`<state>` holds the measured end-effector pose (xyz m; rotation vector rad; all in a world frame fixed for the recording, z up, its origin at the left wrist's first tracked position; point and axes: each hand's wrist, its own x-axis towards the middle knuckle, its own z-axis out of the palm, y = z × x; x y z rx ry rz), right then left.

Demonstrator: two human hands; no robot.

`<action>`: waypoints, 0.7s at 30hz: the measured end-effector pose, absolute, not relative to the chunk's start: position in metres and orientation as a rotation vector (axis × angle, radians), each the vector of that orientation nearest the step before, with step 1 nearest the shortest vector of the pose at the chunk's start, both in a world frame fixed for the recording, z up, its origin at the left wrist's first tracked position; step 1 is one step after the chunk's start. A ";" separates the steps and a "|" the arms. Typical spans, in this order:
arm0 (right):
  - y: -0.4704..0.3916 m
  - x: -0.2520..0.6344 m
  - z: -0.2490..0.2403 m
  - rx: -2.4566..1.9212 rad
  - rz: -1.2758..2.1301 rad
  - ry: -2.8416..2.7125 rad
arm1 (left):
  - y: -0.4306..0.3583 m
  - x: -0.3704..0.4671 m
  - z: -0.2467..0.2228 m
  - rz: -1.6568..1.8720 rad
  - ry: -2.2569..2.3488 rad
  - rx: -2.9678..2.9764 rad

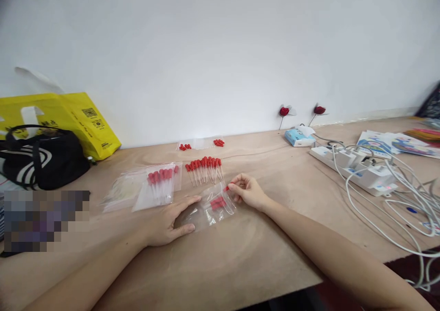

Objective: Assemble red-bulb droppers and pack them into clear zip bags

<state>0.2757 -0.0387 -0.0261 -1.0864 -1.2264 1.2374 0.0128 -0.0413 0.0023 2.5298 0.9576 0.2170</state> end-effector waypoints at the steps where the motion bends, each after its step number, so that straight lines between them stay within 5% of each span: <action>1: -0.040 0.275 -0.026 -1.094 1.249 -1.295 | -0.041 0.013 0.003 0.208 0.964 2.529; 13: -0.032 0.264 -0.031 -0.908 1.374 -1.554 | -0.041 0.014 0.002 0.236 0.955 2.522; 21: -0.026 0.265 -0.036 -1.162 1.213 -1.647 | -0.041 0.014 0.002 0.187 0.994 2.515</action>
